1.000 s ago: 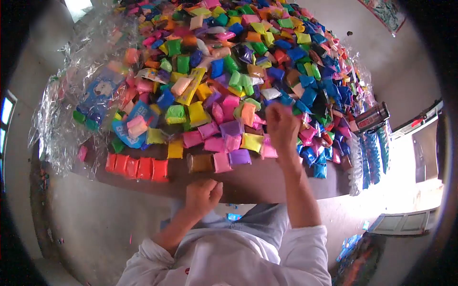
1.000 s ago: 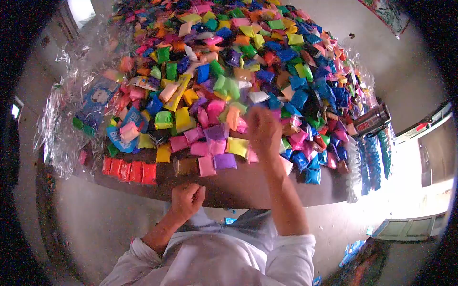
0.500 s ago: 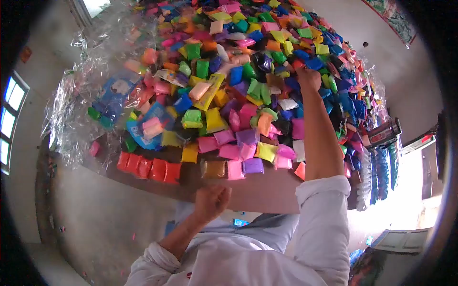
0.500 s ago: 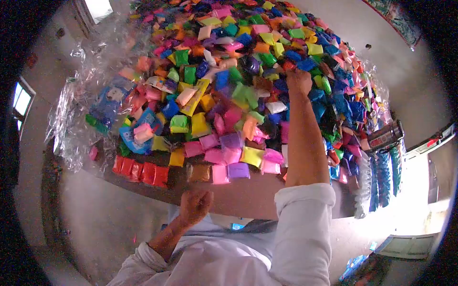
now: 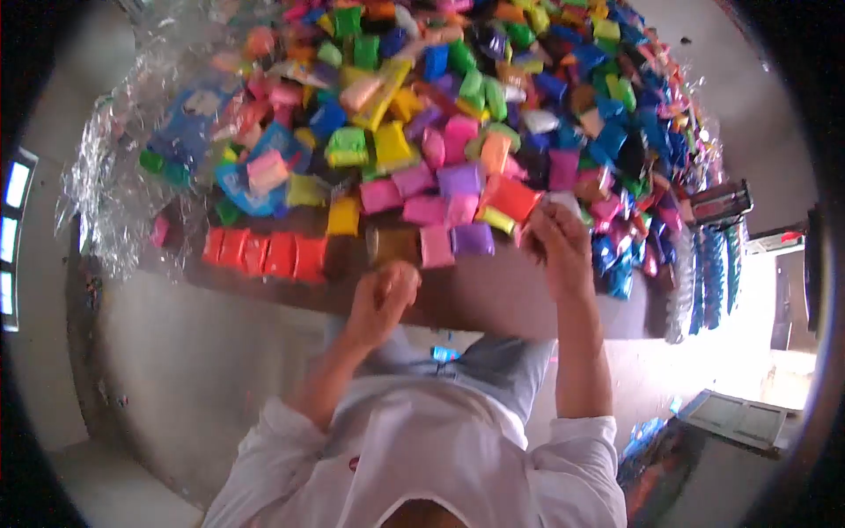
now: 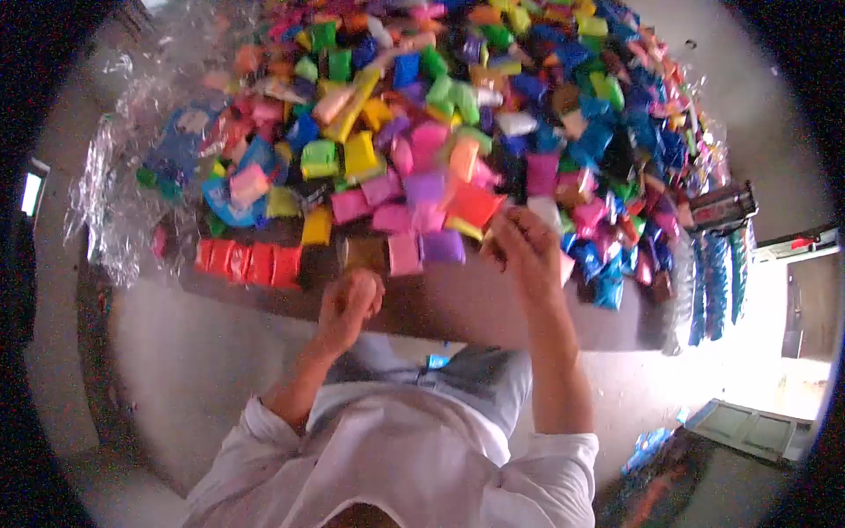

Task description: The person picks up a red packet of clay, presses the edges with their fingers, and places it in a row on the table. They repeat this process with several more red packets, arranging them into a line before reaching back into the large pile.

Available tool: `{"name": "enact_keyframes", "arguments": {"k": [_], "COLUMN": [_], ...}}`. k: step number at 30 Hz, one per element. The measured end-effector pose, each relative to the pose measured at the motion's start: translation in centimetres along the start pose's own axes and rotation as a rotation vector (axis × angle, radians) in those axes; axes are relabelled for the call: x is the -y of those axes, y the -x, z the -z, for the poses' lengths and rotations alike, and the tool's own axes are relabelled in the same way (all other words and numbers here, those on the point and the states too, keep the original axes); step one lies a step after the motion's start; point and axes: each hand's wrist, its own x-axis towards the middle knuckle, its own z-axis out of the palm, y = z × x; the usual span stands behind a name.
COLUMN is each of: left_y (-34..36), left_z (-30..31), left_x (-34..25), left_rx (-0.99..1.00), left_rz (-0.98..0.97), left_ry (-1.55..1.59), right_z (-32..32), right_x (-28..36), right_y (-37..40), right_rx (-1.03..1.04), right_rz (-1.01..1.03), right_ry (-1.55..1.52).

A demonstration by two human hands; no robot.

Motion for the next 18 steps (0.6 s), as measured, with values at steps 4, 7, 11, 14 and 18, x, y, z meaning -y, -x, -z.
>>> {"name": "enact_keyframes", "arguments": {"k": [4, 7, 11, 14, 18], "left_y": [-1.0, -1.0, -0.8, -0.4, -0.1], "left_z": [0.4, 0.7, 0.4, 0.2, -0.2], "left_x": [-1.5, -0.9, -0.5, 0.7, -0.3], "left_rx": [0.101, 0.165, 0.14, 0.027, 0.017], "left_rz": [0.083, 0.067, -0.197, -0.213, -0.142], "left_ry": [0.047, -0.015, -0.382, -0.398, -0.39], "right_z": [-2.8, -4.2, -5.7, -6.5, -7.0], "right_x": [-2.8, -4.3, -5.5, -5.2, -4.1], "right_y": [6.1, 7.7, 7.9, 7.7, 7.6], "right_rx": [0.075, 0.118, 0.195, 0.177, 0.151], "right_rz": [-0.177, -0.241, -0.221, -0.236, -0.203], "right_ry": [-0.07, -0.055, -0.053, -0.016, -0.034]}}
